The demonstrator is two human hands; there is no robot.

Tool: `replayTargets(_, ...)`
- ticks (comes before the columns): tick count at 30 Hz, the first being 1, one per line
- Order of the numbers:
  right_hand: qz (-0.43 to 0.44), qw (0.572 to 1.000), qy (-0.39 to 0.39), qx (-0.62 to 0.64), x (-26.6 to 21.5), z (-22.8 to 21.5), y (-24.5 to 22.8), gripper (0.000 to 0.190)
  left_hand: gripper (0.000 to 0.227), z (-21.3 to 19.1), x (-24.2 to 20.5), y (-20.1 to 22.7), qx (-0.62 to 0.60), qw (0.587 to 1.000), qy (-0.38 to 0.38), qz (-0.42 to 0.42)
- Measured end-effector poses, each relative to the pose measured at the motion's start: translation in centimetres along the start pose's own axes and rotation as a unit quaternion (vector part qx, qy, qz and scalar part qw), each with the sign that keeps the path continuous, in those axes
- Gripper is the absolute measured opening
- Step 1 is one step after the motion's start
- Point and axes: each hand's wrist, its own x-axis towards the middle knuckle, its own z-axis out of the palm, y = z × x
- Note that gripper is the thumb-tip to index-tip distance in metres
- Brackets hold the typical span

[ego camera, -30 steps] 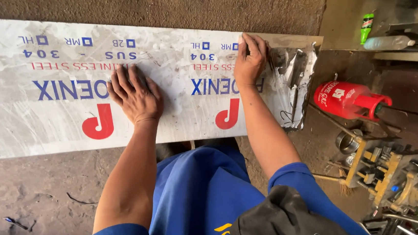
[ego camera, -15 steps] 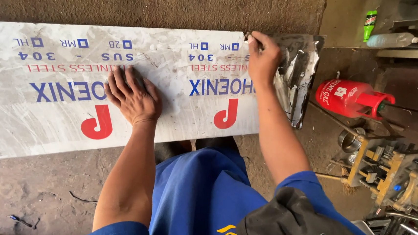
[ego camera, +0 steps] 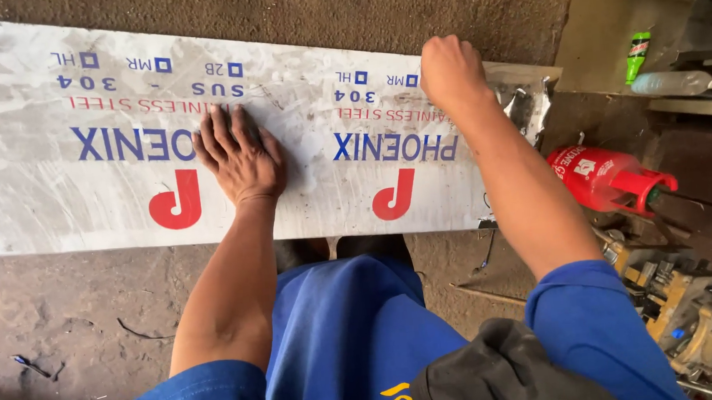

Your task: Removing the protective plastic film from a large stainless steel sheet by picking at the edges and peeling it back.

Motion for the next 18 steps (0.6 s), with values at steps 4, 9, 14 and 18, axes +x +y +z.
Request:
replayTargets(4,0.0,0.999,-0.042,-0.025,0.4,-2.4,-1.6,0.019,0.058,0.2,0.0,0.1,-0.006,1.0,0.01,0.002)
replayTargets(9,-0.011,0.996,-0.075,-0.057,1.7,-3.6,-2.5,0.007,0.058,0.5,-0.1,-0.3,-0.008,1.0,0.026,0.014)
replayTargets(14,-0.023,0.998,-0.055,-0.016,0.3,-3.2,-1.5,0.018,0.057,0.3,-0.2,-0.3,-0.011,0.999,0.031,0.015)
replayTargets(18,-0.041,0.988,-0.036,0.146,-1.8,-4.1,-0.5,0.019,0.054,0.3,-0.1,-0.2,-0.008,0.998,0.053,0.028)
